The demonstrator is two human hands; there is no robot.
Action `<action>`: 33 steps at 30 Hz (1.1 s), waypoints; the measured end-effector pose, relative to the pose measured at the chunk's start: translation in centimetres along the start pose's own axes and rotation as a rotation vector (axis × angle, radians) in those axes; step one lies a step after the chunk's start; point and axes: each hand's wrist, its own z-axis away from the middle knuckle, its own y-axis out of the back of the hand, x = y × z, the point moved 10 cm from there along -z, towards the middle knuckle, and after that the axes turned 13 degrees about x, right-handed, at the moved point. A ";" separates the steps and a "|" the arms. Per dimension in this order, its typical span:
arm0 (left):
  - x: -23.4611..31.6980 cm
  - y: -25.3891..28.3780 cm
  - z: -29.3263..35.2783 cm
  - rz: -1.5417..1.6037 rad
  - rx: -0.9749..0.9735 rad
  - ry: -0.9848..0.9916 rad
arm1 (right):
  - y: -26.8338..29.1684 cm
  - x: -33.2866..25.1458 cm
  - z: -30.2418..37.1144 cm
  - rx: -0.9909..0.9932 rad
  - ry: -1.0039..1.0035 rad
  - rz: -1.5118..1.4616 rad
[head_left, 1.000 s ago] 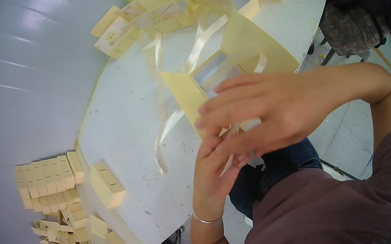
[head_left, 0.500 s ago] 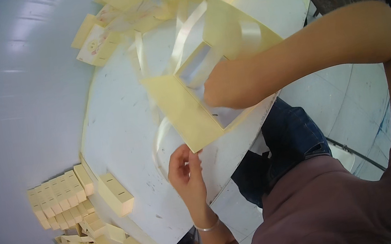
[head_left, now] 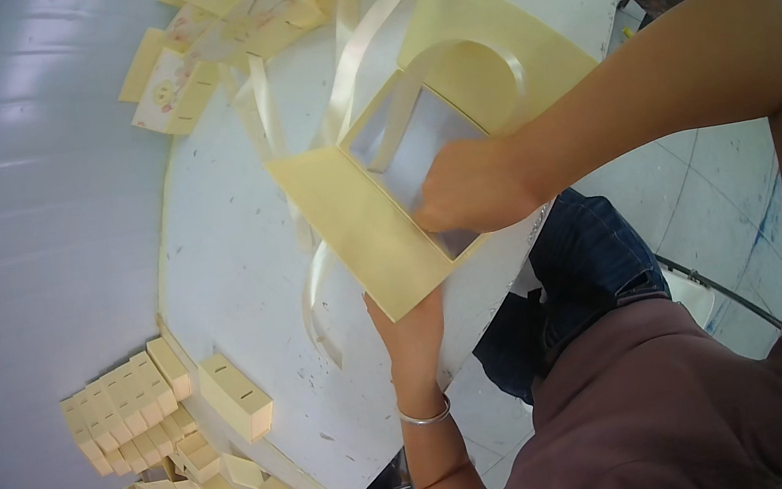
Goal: The person assembles small yellow cardboard boxes by folding flaps and inserting white ribbons into each unit. They handle boxes one at a time, open them, place a ribbon inside, and set the finished units aside on the table.
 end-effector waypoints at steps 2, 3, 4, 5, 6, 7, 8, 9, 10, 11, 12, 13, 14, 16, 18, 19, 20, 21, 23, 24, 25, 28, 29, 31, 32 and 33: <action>0.3 0.0 -0.1 -0.026 0.000 -0.014 | 0.2 -0.1 0.0 0.016 0.013 -0.011; 0.4 -0.1 -0.2 -0.039 0.000 -0.021 | 0.3 -0.1 0.0 0.024 0.019 -0.016; 0.5 -0.1 -0.3 -0.042 -0.005 -0.014 | 0.3 0.0 0.1 0.023 0.022 -0.019; 0.5 -0.1 -0.2 -0.046 -0.009 -0.007 | 0.3 0.0 0.2 0.023 0.025 -0.022; 0.4 -0.2 -0.2 -0.050 -0.013 0.000 | 0.4 0.0 0.2 0.024 0.028 -0.026; 0.3 -0.2 -0.1 -0.033 -0.017 0.015 | 0.4 0.0 0.3 0.023 0.030 -0.028; 0.1 -0.3 -0.1 -0.016 -0.021 0.029 | 0.4 0.0 0.4 0.023 0.033 -0.029; -0.1 -0.4 0.0 0.000 -0.025 0.043 | 0.4 0.0 0.5 0.023 0.035 -0.030; -0.3 -0.4 0.1 -0.007 -0.031 0.024 | 0.6 -0.1 0.5 0.040 0.044 -0.047; -0.9 -0.5 0.1 -0.014 -0.038 0.004 | 0.7 -0.3 0.5 0.059 0.052 -0.065; -1.0 -0.5 0.2 -0.022 -0.045 -0.017 | 0.9 -0.4 0.5 0.078 0.060 -0.083; -1.2 -0.6 0.3 -0.005 -0.051 0.006 | 0.7 -0.3 0.6 0.066 0.054 -0.062; -1.2 -0.6 0.4 0.010 -0.059 0.030 | 0.7 -0.2 0.7 0.056 0.048 -0.043; -1.3 -0.8 0.6 0.015 -0.079 0.058 | 0.7 -0.2 0.8 0.049 0.047 -0.025; -1.5 -1.0 0.8 -0.001 -0.101 0.066 | 0.5 0.0 0.9 0.052 0.056 -0.023; -1.4 -1.1 0.8 -0.002 -0.105 0.066 | 0.7 0.1 1.0 0.081 0.043 -0.051; -1.3 -1.2 0.8 -0.003 -0.104 0.067 | 0.9 0.1 0.9 0.109 0.033 -0.080; -1.2 -1.2 0.8 -0.005 -0.104 0.068 | 1.2 0.0 0.8 0.138 0.024 -0.108; -1.1 -1.2 0.7 -0.025 -0.108 0.088 | 0.8 0.5 0.5 0.110 -0.031 -0.111; -1.1 -1.2 0.7 -0.035 -0.109 0.099 | 0.5 0.6 0.4 0.096 -0.056 -0.112; -1.1 -1.3 0.7 -0.038 -0.116 0.087 | 0.6 0.8 0.3 0.113 -0.087 -0.140; -0.9 -1.7 0.4 -0.030 -0.122 0.057 | -0.1 1.8 0.1 0.138 -0.173 -0.203; -0.6 -1.6 0.3 -0.023 -0.107 0.056 | -0.4 2.0 -0.1 0.127 -0.189 -0.214; -0.3 -1.4 0.1 -0.024 -0.094 0.048 | -1.0 2.2 -0.2 0.095 -0.215 -0.229; -0.4 -1.5 -0.1 -0.028 -0.098 0.040 | -1.1 2.4 -0.2 0.074 -0.228 -0.231; -0.4 -1.6 -0.2 -0.033 -0.102 0.032 | -1.2 2.5 -0.1 0.052 -0.242 -0.233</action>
